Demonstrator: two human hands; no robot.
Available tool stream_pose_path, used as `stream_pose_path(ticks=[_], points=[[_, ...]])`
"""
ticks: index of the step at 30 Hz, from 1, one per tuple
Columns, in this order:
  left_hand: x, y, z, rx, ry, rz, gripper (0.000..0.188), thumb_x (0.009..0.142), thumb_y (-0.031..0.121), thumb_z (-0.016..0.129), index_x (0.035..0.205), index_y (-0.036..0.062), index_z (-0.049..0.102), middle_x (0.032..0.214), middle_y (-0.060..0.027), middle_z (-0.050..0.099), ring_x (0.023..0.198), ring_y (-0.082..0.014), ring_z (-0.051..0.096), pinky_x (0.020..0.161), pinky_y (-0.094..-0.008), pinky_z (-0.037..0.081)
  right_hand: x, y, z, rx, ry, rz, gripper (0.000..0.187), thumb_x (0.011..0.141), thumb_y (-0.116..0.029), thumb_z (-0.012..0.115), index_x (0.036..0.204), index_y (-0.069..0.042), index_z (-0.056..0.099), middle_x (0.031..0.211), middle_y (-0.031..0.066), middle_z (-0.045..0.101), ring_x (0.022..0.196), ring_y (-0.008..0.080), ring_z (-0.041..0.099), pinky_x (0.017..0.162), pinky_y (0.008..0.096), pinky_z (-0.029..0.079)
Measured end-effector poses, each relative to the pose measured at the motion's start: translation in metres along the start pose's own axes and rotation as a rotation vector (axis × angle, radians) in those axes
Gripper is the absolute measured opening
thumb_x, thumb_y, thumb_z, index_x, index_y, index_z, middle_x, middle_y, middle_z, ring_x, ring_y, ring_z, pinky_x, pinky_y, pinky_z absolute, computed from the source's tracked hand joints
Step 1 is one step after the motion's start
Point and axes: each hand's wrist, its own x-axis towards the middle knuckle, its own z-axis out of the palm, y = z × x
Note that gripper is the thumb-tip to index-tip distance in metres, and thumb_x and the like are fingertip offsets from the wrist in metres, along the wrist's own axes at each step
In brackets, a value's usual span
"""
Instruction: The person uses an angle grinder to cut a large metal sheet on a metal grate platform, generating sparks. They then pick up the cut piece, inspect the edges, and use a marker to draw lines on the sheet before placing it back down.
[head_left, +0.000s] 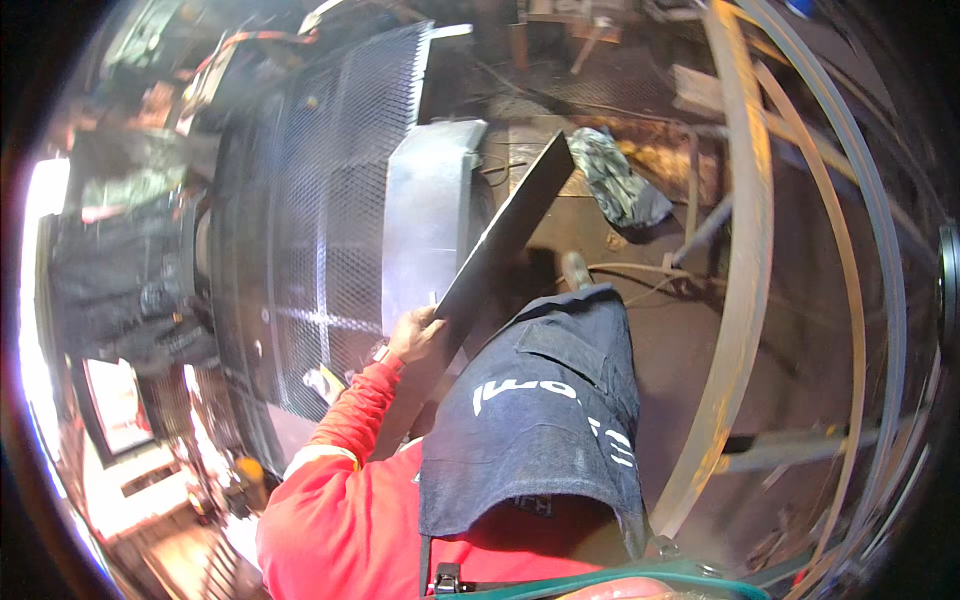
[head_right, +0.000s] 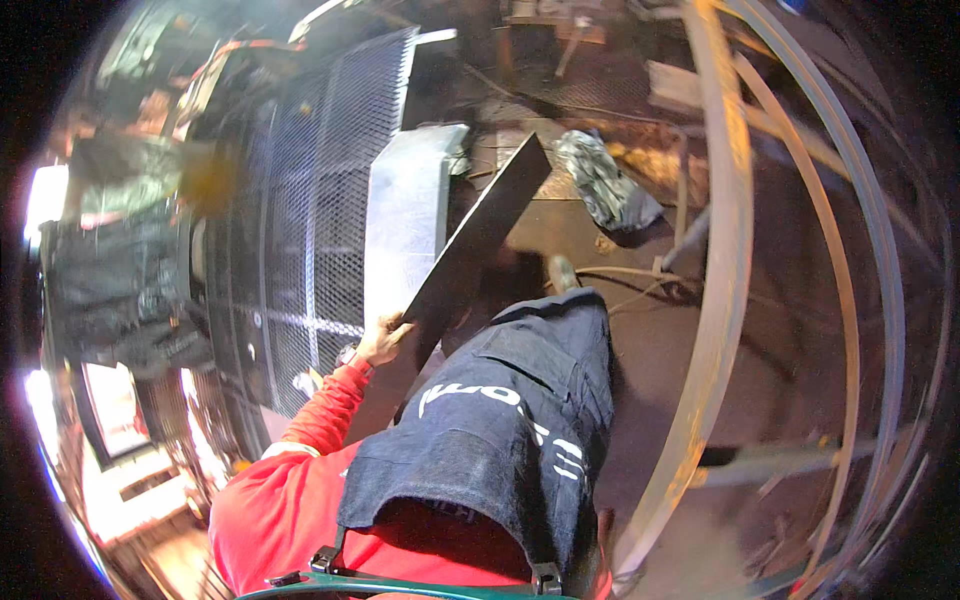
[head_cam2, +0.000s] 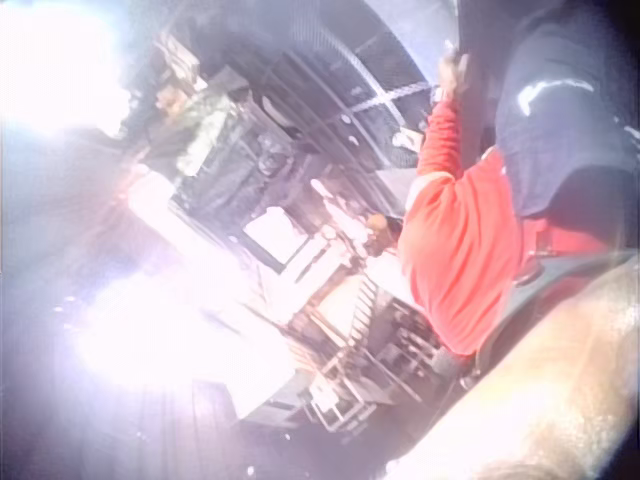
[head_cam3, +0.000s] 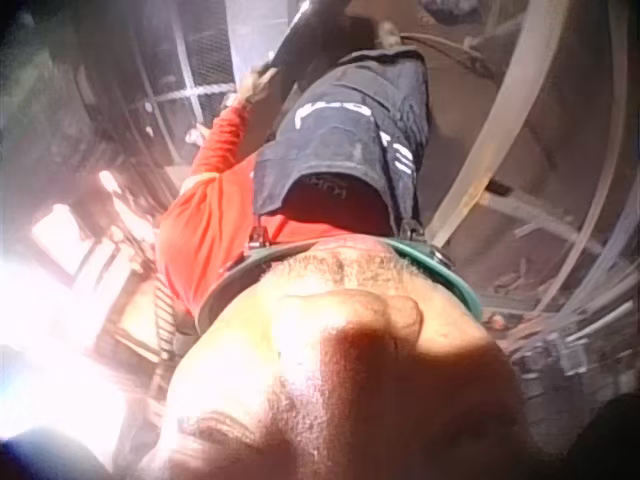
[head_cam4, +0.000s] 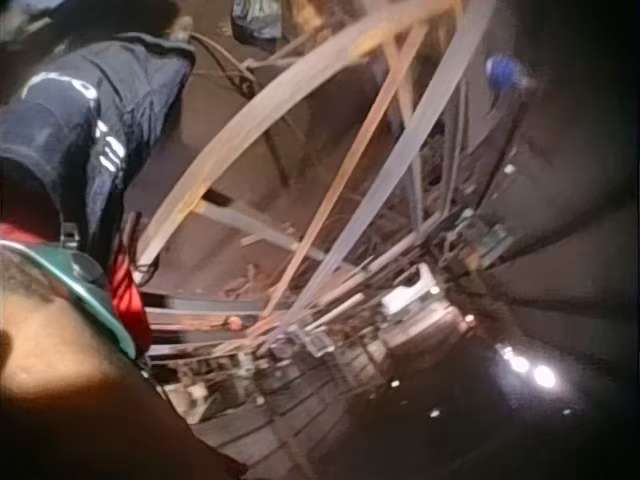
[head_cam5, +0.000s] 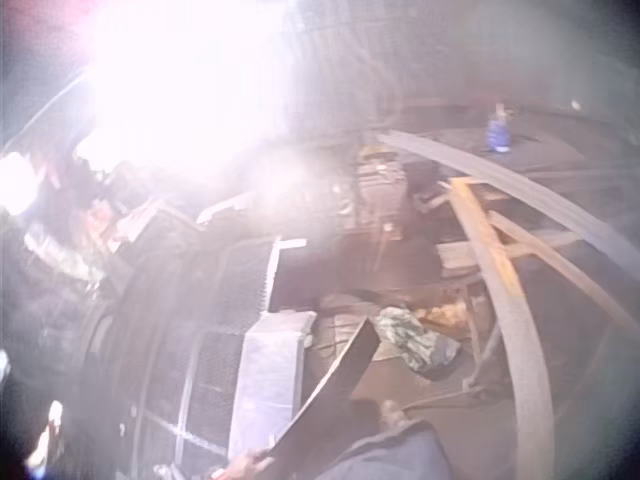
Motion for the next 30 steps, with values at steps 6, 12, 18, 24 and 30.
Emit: stream_pose_path(ticks=[6,12,18,24,30], points=[[-0.026,0.064,0.003,-0.134,0.163,-0.229,0.030,0.096,0.016,0.061,0.123,0.0009,0.063,0.100,-0.0050,0.070,0.087,-0.0085,0.059,0.080,-0.0268,0.048,0.136,-0.091,0.073,-0.313,-0.505,-0.154,0.035,0.097,-0.034,0.051,0.101,-0.003,0.067,0.098,0.0250,0.068,0.093,0.0416,0.065,0.081,0.0512,0.049],[-0.028,0.080,-0.018,-0.253,0.362,-0.281,0.028,0.098,0.016,0.061,0.118,-0.0029,0.065,0.088,0.0051,0.064,0.080,-0.0029,0.052,0.069,-0.0231,0.046,0.322,-0.173,0.118,-0.709,-0.413,-0.581,0.033,0.097,-0.032,0.051,0.102,-0.004,0.068,0.100,0.0248,0.068,0.096,0.0414,0.065,0.084,0.0521,0.050],[-0.137,0.169,-0.008,-0.119,0.822,-0.653,0.026,0.093,0.014,0.064,0.115,0.0003,0.067,0.096,-0.0130,0.073,0.083,-0.0151,0.067,0.076,-0.0295,0.051,0.220,-0.544,0.155,-0.695,-0.517,-1.280,0.018,0.093,-0.021,0.057,0.097,-0.003,0.058,0.104,0.0212,0.064,0.100,0.0412,0.060,0.083,0.0502,0.047],[-0.202,0.207,0.026,-0.012,1.126,-0.859,0.023,0.092,0.009,0.063,0.112,-0.0010,0.066,0.085,-0.0192,0.066,0.073,-0.0283,0.064,0.069,-0.0339,0.050,0.045,-0.603,0.290,-0.488,-1.198,-2.186,0.014,0.083,-0.012,0.061,0.094,-0.004,0.059,0.097,0.0150,0.062,0.095,0.0345,0.058,0.081,0.0436,0.049],[-0.253,0.210,0.083,-0.168,1.155,-1.088,0.026,0.094,0.012,0.061,0.117,0.0005,0.064,0.088,-0.0191,0.067,0.076,-0.0309,0.066,0.072,-0.0347,0.050,-0.081,-0.534,0.372,-0.653,-1.110,-2.774,0.034,0.087,-0.019,0.054,0.118,-0.009,0.063,0.110,0.0057,0.060,0.104,0.0221,0.054,0.086,0.0385,0.045]])
